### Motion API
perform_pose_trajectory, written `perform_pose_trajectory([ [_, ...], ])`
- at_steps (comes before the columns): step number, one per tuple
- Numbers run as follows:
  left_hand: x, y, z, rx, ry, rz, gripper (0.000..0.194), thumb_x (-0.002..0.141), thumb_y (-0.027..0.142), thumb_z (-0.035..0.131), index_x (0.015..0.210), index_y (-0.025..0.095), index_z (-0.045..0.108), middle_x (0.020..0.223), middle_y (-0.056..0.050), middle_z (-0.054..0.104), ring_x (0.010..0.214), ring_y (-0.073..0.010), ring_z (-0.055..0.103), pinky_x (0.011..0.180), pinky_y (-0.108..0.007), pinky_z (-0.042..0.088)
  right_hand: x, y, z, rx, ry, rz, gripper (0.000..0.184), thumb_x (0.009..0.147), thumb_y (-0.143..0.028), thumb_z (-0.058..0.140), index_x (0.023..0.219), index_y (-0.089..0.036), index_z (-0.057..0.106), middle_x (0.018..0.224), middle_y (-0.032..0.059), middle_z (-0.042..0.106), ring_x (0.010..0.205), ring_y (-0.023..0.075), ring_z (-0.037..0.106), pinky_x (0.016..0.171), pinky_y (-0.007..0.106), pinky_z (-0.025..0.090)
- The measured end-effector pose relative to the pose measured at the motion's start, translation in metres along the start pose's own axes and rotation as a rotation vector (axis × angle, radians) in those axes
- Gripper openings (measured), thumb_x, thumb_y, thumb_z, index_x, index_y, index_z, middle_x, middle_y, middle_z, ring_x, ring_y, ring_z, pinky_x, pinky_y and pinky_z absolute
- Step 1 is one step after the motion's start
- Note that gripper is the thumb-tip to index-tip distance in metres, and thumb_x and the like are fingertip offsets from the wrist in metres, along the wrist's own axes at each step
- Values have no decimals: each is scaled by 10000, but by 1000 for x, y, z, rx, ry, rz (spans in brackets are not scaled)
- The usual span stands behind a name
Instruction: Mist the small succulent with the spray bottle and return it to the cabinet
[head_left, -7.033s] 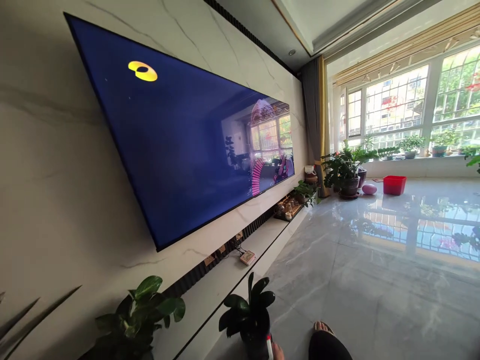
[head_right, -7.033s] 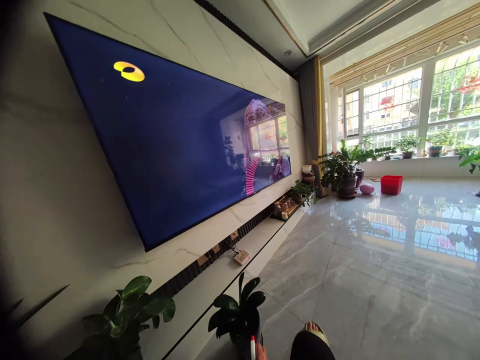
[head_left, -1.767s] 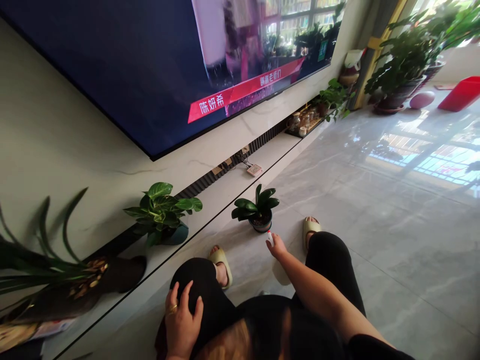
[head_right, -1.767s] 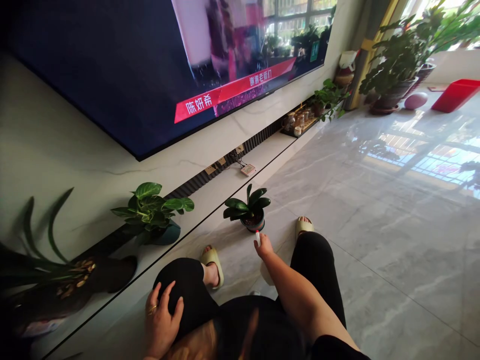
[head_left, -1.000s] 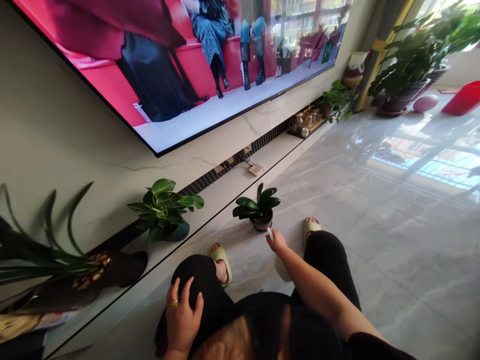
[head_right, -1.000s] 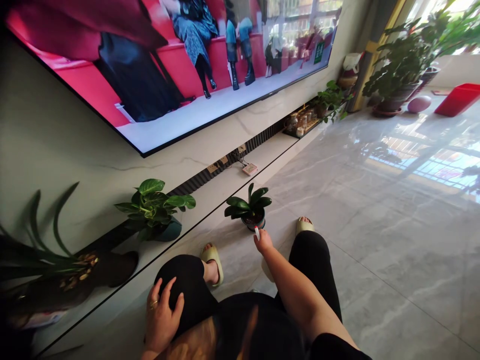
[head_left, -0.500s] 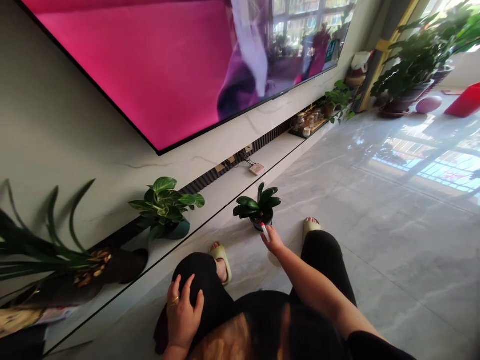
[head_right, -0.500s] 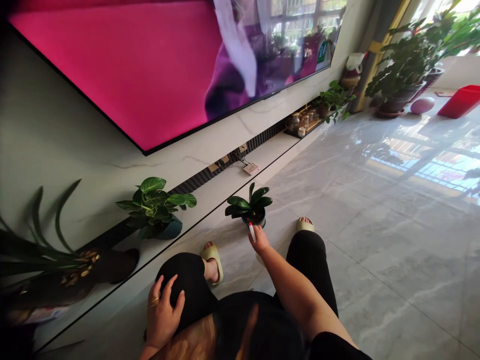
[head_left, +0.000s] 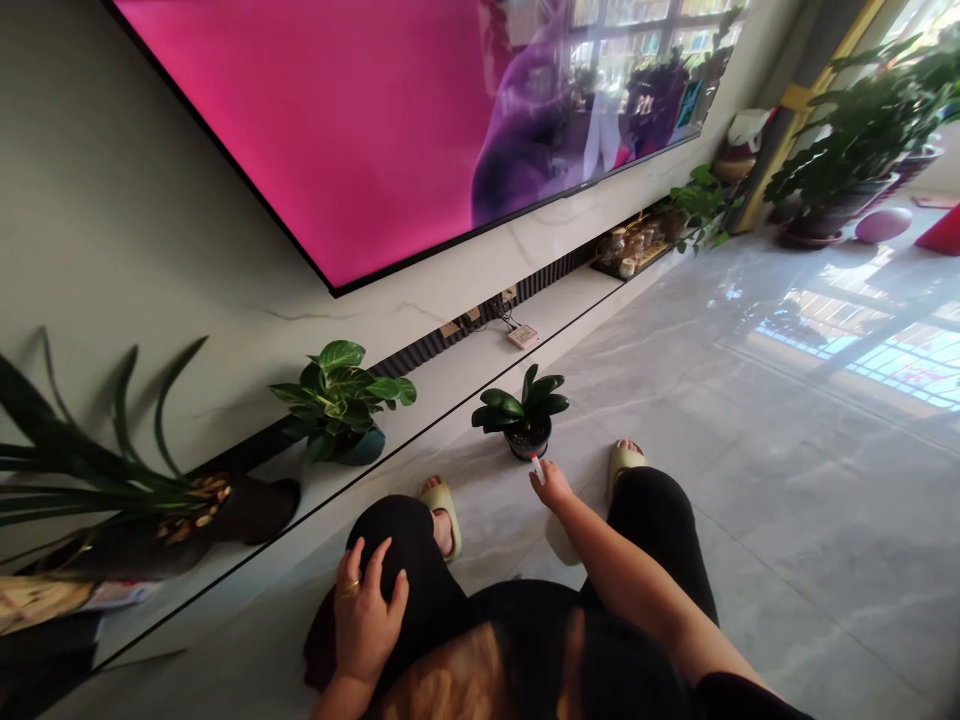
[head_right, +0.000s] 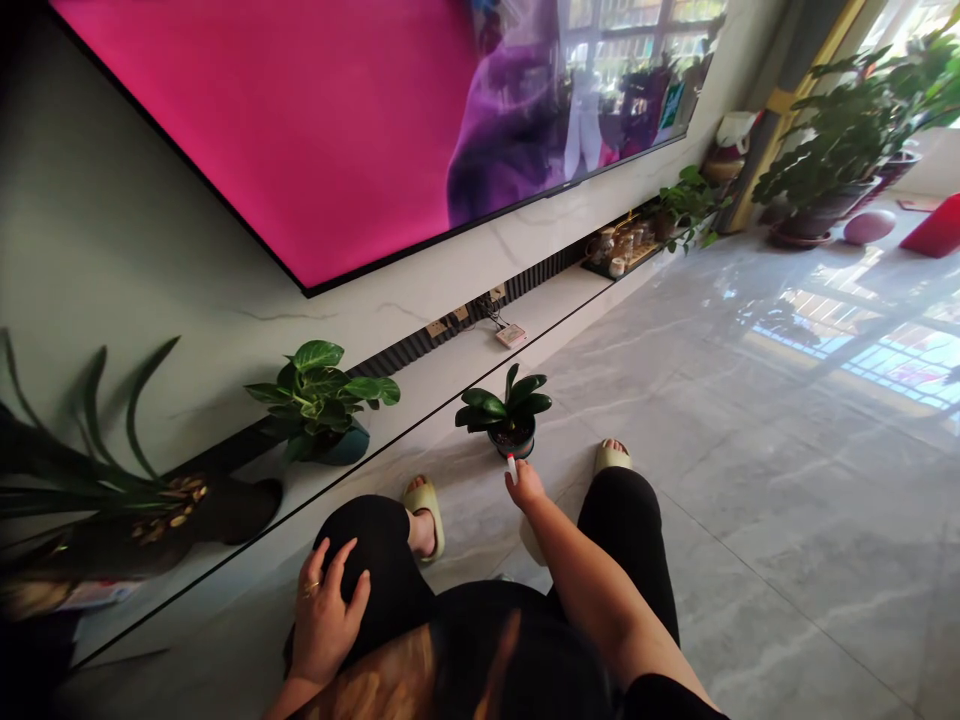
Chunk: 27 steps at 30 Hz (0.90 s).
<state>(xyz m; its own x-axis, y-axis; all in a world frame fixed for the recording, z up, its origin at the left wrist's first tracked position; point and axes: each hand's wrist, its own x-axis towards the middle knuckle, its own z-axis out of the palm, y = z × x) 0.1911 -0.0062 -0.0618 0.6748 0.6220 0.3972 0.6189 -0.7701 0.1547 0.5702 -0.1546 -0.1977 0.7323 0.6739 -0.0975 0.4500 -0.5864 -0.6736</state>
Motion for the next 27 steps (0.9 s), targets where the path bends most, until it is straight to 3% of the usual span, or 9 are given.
perform_pose_trajectory([
  [5, 1, 2, 0, -35, 2, -40, 443, 1000, 378, 558, 1391, 185, 637, 1576, -211, 488, 1487, -416, 497, 1204, -621, 487, -5, -6, 0, 36, 32, -131, 200, 949, -264, 600, 1131, -222, 672, 1094, 108, 711, 1057, 264, 687, 998, 405, 575],
  [11, 0, 2, -1, -18, -1, -17, 444, 1013, 366, 545, 1385, 143, 640, 1566, -245, 487, 1474, -432, 503, 1179, -632, 506, -5, -12, -1, 50, 39, -221, 355, 969, -259, 585, 1316, -204, 631, 1236, 135, 698, 1178, 269, 671, 1083, 427, 558],
  [19, -2, 1, -1, -16, 9, -17, 449, 1016, 367, 545, 1393, 140, 636, 1578, -236, 470, 1494, -428, 483, 1207, -622, 484, -1, -1, 3, -62, -9, -39, 99, 913, -240, 679, 1008, -216, 694, 1000, 117, 719, 960, 271, 698, 914, 382, 559],
  [23, -2, 0, -2, -10, 1, -16, 460, 1018, 366, 542, 1397, 123, 637, 1580, -248, 464, 1490, -434, 481, 1205, -629, 484, -1, 4, 2, -79, 3, 8, 79, 927, -232, 661, 992, -203, 694, 985, 135, 721, 941, 278, 700, 898, 386, 557],
  [27, -2, 1, -1, -23, 2, -36, 449, 1012, 375, 544, 1391, 154, 638, 1584, -233, 467, 1492, -434, 480, 1202, -641, 485, -2, 3, -2, -38, 45, -55, 154, 951, -244, 606, 1067, -199, 696, 1018, 132, 721, 1030, 291, 689, 968, 412, 565],
])
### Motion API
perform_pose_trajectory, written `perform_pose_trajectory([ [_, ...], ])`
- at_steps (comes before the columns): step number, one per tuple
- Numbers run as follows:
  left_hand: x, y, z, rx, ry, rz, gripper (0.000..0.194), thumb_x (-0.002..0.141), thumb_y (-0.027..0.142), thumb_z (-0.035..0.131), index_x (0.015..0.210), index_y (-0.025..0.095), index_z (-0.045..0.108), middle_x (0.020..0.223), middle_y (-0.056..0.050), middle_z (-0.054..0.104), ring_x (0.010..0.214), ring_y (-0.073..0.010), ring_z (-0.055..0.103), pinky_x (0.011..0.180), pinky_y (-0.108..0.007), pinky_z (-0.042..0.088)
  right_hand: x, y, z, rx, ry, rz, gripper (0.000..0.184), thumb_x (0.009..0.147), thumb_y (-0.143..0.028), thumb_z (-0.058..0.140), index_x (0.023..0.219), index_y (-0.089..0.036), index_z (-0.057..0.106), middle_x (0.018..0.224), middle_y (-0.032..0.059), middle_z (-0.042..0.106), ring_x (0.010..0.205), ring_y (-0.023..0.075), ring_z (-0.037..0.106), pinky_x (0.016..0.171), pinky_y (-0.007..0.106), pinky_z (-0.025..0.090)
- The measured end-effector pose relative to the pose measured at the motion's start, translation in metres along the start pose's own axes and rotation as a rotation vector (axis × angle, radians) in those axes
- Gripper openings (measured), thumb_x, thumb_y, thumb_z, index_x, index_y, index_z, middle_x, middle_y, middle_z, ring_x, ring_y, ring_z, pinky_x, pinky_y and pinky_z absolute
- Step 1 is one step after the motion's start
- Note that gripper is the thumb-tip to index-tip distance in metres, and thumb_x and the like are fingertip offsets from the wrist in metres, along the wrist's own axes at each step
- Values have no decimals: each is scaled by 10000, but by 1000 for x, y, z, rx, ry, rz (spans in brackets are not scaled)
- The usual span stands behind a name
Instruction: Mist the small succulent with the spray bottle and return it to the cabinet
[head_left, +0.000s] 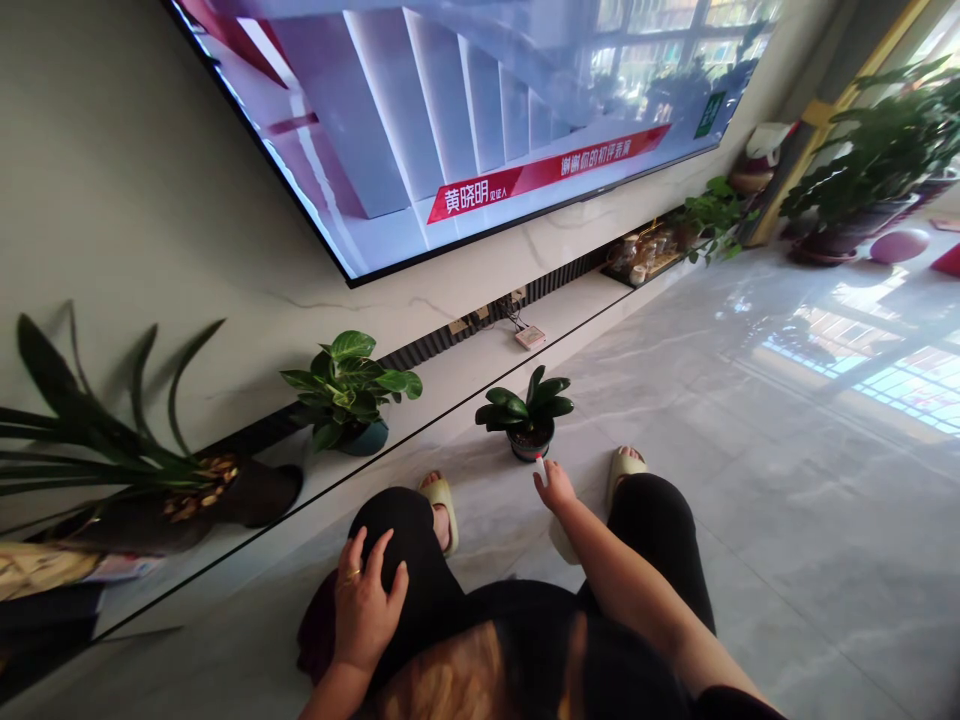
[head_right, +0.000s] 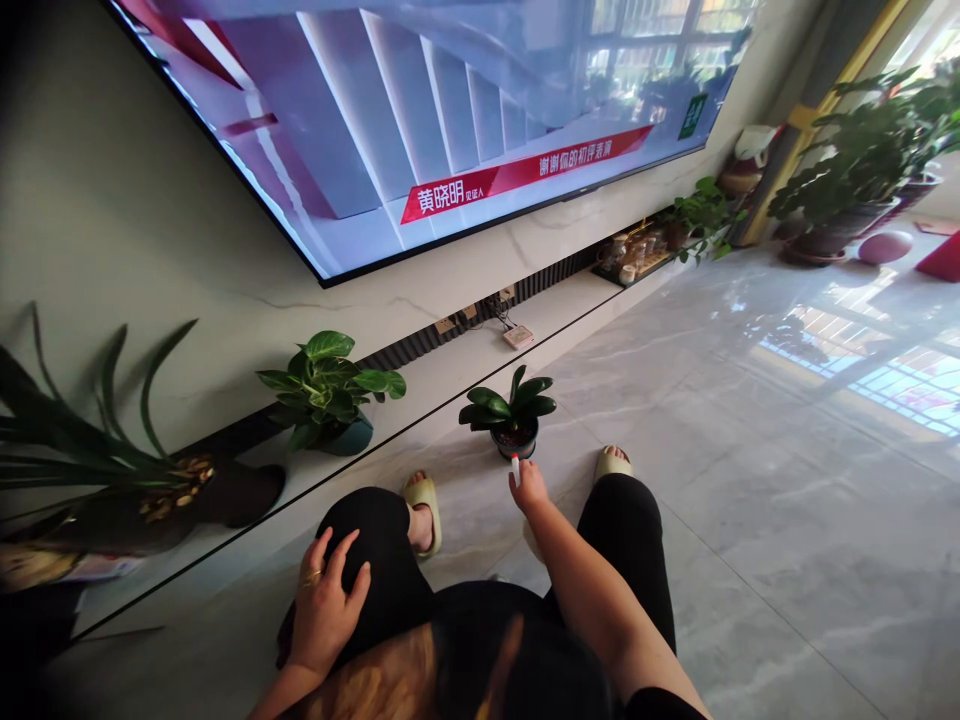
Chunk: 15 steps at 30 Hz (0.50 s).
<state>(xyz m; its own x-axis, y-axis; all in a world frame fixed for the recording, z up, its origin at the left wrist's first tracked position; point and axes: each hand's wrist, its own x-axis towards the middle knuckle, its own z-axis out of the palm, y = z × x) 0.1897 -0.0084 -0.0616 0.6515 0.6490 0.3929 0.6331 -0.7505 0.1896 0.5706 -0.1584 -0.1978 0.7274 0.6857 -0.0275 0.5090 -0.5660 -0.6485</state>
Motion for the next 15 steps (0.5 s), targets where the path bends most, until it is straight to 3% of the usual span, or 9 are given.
perform_pose_trajectory([
  [8, 0, 0, 1, -19, -2, -22, 442, 1005, 377, 548, 1389, 174, 630, 1581, -223, 469, 1491, -424, 487, 1197, -632, 493, 3, -6, -13, 133, 151, -153, 411, 991, -288, 529, 1385, -211, 616, 1232, 138, 690, 1216, 298, 640, 1104, 479, 556],
  [15, -1, -1, 1, 14, 6, -2, 445, 1009, 372, 547, 1387, 157, 645, 1585, -224, 473, 1492, -415, 492, 1211, -604, 488, 9, -2, -17, 108, 204, -101, 231, 1002, -293, 497, 1122, -222, 681, 1042, 106, 704, 1052, 268, 663, 979, 410, 578],
])
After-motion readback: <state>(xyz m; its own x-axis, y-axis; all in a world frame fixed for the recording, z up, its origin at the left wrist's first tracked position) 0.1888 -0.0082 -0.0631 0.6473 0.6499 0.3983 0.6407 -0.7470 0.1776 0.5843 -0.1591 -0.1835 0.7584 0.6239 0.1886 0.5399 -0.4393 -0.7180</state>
